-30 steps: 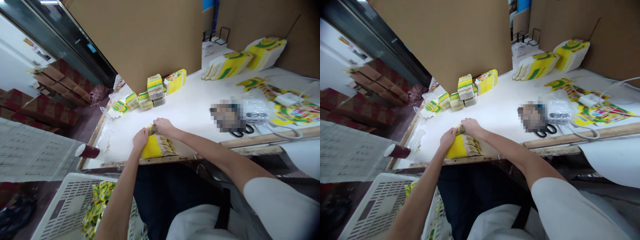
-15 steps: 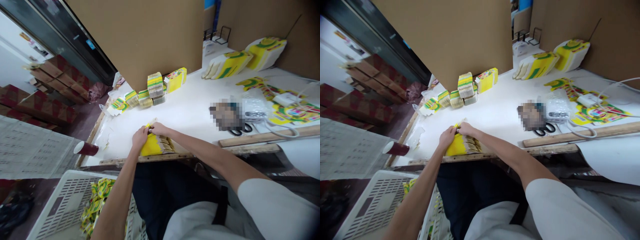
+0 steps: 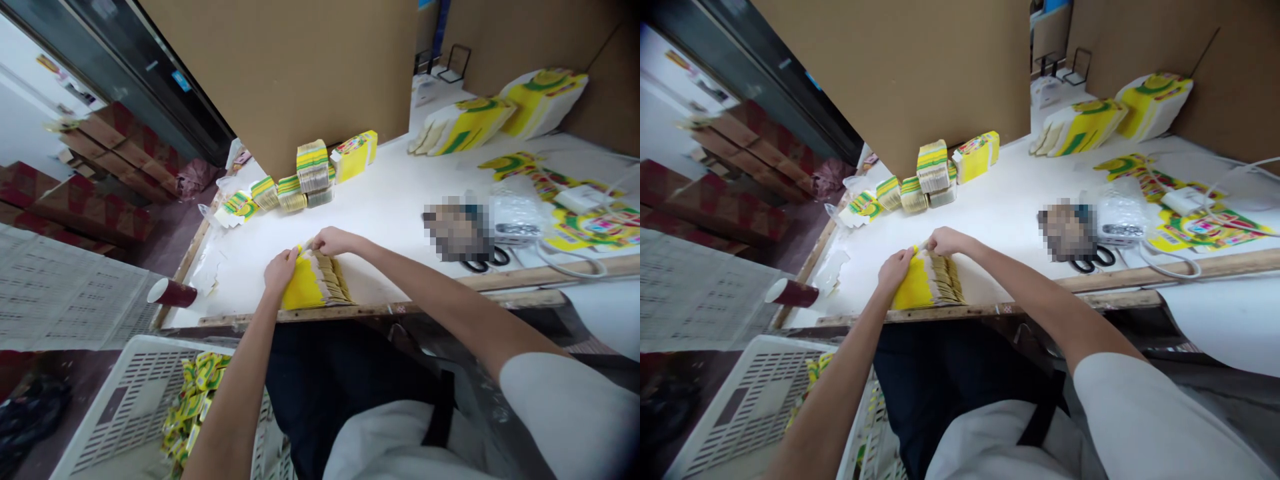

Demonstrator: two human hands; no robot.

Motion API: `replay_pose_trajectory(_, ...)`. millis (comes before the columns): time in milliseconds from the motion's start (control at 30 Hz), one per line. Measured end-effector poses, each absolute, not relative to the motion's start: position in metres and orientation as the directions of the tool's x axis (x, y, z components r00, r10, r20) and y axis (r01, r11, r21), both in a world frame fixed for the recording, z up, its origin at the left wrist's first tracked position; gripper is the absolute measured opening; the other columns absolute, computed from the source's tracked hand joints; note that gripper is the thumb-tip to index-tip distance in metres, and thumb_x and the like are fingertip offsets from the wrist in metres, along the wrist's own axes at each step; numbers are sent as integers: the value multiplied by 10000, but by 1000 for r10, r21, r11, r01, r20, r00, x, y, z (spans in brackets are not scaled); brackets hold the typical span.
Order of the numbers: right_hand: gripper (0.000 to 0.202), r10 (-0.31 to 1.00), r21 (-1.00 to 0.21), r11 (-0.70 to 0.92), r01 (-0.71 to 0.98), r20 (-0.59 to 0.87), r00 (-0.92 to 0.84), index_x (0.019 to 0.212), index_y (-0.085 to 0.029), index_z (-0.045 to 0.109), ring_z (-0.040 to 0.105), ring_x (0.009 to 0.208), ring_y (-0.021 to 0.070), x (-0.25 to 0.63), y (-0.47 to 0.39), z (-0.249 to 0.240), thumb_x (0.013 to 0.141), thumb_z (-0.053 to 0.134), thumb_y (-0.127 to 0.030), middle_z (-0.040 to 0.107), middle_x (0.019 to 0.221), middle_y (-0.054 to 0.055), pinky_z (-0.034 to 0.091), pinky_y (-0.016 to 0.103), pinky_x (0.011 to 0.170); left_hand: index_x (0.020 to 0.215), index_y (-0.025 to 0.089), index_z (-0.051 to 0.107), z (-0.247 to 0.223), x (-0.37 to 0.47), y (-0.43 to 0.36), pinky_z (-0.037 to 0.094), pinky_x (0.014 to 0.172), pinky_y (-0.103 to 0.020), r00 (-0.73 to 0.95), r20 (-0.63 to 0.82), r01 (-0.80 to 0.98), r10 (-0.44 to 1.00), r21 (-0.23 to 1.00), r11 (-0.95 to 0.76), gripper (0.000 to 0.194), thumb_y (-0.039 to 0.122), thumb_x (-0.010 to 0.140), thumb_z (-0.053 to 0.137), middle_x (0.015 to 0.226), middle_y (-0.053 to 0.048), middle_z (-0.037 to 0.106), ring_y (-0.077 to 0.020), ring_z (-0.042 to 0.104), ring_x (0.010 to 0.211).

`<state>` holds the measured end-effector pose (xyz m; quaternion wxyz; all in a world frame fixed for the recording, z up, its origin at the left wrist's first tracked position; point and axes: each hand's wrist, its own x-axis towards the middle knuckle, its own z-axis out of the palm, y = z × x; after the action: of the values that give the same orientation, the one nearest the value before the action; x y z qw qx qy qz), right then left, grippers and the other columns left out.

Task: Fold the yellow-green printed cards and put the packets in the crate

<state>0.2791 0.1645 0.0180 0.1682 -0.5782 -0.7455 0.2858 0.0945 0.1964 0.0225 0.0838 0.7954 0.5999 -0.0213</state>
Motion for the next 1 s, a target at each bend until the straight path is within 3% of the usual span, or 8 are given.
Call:
replay_pose_trajectory(100,251,909,-652,222,725,-131,-396,884,-213,730,629,707,114,291,154,18,673,610,-152,724,813,-14,433,188,655,975,271,608,23,95,195,431,751,-324,277,-134,958,952,115,-263,558,593,859,167,1052,-62,670,-246,608,961)
replay_pose_trajectory(167,207,914,-645,227,730,-118,-388,889,-209,727,627,690,106,294,148,16,725,601,-223,716,799,-4,436,188,651,969,274,612,23,95,194,430,754,-326,279,-133,957,951,117,-265,554,591,859,171,1048,-61,672,-249,608,962)
replay_pose_trajectory(300,327,982,-562,174,808,36,-186,1116,-155,623,597,915,171,286,147,9,830,465,-168,651,1037,94,416,249,775,960,278,617,24,96,191,431,753,-326,286,-131,955,949,113,-273,556,585,863,163,1045,-56,674,-246,608,958)
replay_pose_trajectory(400,391,986,-501,160,850,122,-114,1196,-198,561,567,964,195,277,149,3,823,466,-131,567,1147,110,399,263,778,962,279,619,25,96,189,431,751,-319,282,-130,957,951,105,-270,551,574,869,164,1044,-53,675,-239,610,952)
replay_pose_trajectory(500,365,981,-454,180,873,151,-123,1155,-223,586,564,909,187,272,147,-2,817,475,-140,541,1129,99,395,249,704,957,277,623,26,97,187,431,749,-318,279,-130,958,951,99,-268,541,568,870,176,1039,-52,677,-238,611,946)
replay_pose_trajectory(733,287,972,-389,212,897,180,-151,1052,-208,630,504,999,209,274,146,-2,831,452,-165,525,1118,103,373,252,690,961,272,619,25,96,189,429,754,-329,286,-132,957,949,96,-275,550,573,868,168,1049,-62,673,-249,610,950)
replay_pose_trajectory(1000,297,979,-371,199,907,111,-170,1047,-211,628,576,937,191,273,167,3,772,530,-159,652,1041,63,396,258,731,964,271,615,23,96,189,433,757,-321,287,-131,957,949,79,-279,546,573,871,170,1045,-59,674,-239,612,953)
